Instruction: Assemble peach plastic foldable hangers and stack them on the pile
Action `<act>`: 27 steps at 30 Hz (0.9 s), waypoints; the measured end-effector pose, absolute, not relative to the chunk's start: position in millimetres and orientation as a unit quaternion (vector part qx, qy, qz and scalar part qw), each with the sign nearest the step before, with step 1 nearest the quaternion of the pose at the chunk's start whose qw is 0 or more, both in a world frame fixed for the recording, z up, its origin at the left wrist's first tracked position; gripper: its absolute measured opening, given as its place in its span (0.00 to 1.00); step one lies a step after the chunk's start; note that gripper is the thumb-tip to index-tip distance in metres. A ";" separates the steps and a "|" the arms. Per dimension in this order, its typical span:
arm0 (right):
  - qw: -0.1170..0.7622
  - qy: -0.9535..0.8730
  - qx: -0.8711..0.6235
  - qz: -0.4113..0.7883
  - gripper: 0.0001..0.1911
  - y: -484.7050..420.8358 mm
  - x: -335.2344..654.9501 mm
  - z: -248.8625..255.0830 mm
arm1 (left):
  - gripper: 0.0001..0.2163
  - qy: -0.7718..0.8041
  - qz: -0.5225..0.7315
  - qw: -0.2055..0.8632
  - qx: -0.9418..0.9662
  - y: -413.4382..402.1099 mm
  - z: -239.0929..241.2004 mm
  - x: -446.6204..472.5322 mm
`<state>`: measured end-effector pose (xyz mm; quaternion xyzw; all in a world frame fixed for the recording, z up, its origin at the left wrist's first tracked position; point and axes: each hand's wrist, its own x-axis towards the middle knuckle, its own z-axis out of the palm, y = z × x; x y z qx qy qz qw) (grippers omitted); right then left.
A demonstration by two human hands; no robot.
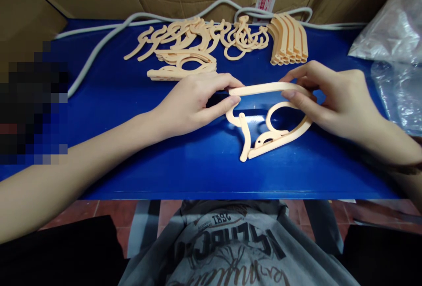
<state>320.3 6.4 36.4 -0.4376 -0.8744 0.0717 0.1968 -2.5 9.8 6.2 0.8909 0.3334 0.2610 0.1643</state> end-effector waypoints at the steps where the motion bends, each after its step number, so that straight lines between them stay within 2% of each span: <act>1: 0.191 -0.878 -0.431 0.079 0.20 7.1 320.3 35.8 | 0.21 0.334 0.259 0.163 0.892 9.6 5.5 -2.6; 5: 0.171 -0.893 -0.401 0.112 0.23 9.9 320.4 31.7 | 0.25 0.327 0.246 0.161 0.898 9.7 3.0 -3.6; 11: 0.128 -0.899 -0.400 0.128 0.26 9.8 319.0 31.6 | 0.19 0.297 0.234 0.133 0.916 10.4 3.1 -3.4; 16: 0.106 -0.908 -0.387 0.121 0.29 9.0 318.0 33.1 | 0.18 0.268 0.244 0.120 0.924 11.5 0.7 -1.8; 27: 0.099 -0.914 -0.380 0.106 0.27 7.1 318.2 33.6 | 0.18 0.277 0.240 0.112 0.924 11.2 -0.2 -2.0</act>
